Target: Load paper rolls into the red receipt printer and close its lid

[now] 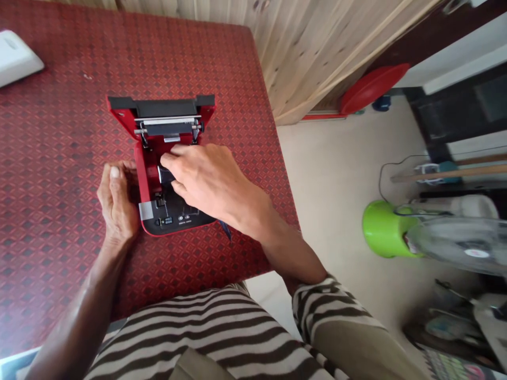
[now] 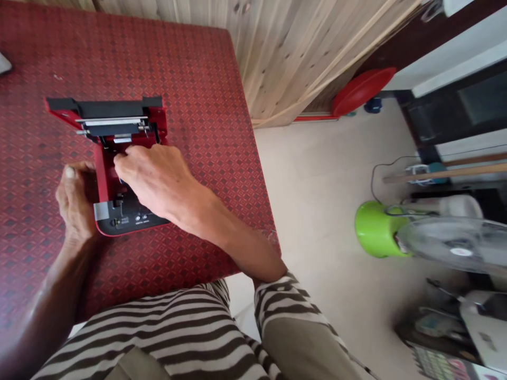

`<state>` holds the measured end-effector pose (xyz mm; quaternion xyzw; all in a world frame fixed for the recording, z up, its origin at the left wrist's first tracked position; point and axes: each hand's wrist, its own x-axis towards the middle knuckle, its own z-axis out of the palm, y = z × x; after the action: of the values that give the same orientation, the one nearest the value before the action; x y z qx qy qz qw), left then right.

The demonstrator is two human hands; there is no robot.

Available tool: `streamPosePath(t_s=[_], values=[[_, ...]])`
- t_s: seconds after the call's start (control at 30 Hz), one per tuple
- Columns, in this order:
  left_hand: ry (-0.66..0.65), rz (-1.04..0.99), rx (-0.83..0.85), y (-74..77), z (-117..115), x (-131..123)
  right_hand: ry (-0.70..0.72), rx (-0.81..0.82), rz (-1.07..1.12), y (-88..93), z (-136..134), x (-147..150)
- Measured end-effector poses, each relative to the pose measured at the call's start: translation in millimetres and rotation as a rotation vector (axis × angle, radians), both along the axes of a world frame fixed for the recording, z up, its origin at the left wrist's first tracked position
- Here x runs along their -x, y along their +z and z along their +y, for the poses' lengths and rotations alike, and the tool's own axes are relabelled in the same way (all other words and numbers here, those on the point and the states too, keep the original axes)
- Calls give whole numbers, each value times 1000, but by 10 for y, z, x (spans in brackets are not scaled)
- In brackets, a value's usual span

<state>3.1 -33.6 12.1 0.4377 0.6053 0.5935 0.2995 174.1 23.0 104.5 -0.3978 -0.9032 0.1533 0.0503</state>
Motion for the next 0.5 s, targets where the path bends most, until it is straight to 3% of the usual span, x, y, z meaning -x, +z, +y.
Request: streamPosePath(t_s=[0.1,0.23,0.3,0.4,0.5], values=[[11,-2,6,-30,-22,-24,10,-36,35,171,-117,-206],[22,6,9,-66,-20,-13,-149,23,570,156,-127,-590],[21,13,15,-78,-16,-5,-297,52,793,-17,-40,-737],[17,33,17,-76,-23,-2,-477,127,1087,-433,168,-822],[16,61,15,-47,-31,-11,-563,146,1096,-839,350,-779]])
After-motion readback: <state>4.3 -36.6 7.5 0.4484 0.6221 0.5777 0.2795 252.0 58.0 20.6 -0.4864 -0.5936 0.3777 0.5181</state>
